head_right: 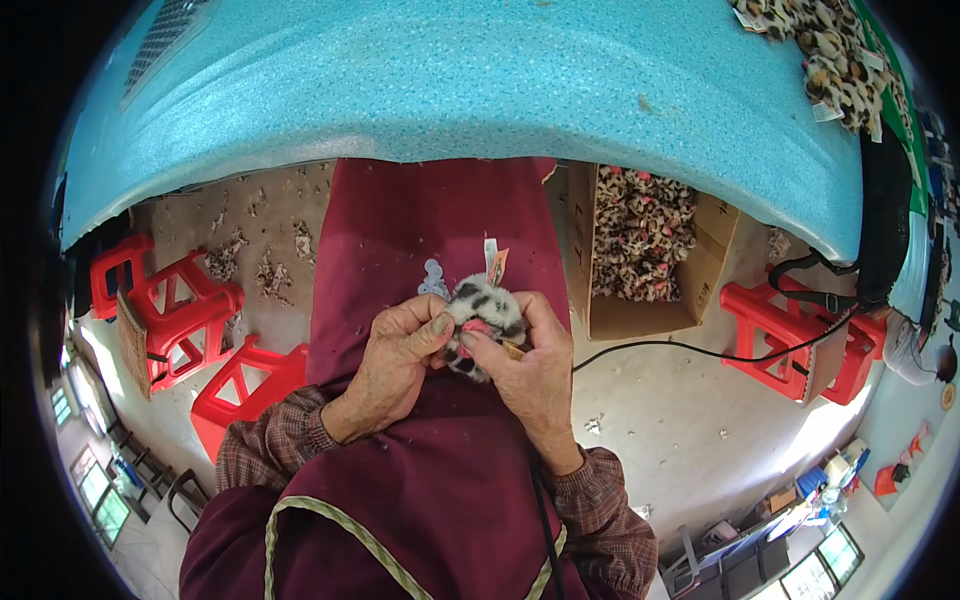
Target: Assembling plush chick toys by manually attaching plastic eye and beak components.
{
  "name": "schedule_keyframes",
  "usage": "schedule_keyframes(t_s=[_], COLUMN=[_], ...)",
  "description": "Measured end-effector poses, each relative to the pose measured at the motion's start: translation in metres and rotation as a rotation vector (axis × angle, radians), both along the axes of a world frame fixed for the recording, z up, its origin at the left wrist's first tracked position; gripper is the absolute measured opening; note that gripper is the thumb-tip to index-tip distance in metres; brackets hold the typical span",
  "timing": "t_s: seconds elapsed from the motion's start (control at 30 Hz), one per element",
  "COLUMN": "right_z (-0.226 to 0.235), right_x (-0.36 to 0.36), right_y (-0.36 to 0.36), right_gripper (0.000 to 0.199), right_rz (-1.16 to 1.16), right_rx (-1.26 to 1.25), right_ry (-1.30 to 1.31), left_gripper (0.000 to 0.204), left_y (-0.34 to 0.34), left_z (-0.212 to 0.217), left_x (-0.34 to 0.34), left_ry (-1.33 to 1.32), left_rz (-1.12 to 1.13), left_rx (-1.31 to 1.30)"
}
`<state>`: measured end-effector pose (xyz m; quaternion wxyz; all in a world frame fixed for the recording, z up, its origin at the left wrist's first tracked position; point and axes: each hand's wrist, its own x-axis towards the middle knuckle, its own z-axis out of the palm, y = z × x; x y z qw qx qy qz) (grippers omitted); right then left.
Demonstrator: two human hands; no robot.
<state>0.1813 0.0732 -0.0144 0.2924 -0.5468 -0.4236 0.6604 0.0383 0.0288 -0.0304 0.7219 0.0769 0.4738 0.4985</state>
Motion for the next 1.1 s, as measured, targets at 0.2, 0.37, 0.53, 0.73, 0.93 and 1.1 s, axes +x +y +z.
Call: schedule_keyframes(t_s=[0.2, 0.37, 0.53, 0.73, 0.93, 1.1], right_z=[-0.007, -0.024, -0.04, -0.021, -0.028, -0.036], right_x=[-0.017, -0.017, -0.013, 0.0, -0.006, -0.012], right_y=[-0.009, -0.002, 0.0, 0.006, 0.0, 0.0], right_gripper=[0.023, 0.023, 0.025, 0.027, 0.028, 0.024], right_rz=[-0.002, -0.02, 0.039, 0.232, 0.193, 0.096], right_rx=[0.375, 0.291, 0.151, 0.057, 0.283, 0.308], right_ry=[-0.328, -0.395, -0.259, -0.055, -0.329, -0.336], left_gripper=[0.016, 0.012, 0.009, 0.011, 0.013, 0.013], left_y=[-0.003, -0.003, 0.004, 0.007, 0.004, 0.001], left_z=[-0.002, -0.017, -0.019, -0.009, -0.011, -0.014], left_x=[0.01, 0.015, 0.009, -0.002, -0.002, 0.016], left_ry=[0.357, 0.702, 0.714, 0.418, 0.299, 0.489], left_rz=[0.035, -0.002, -0.087, -0.009, 0.0, 0.08], left_rx=[0.141, 0.324, 0.302, 0.1, 0.029, 0.155])
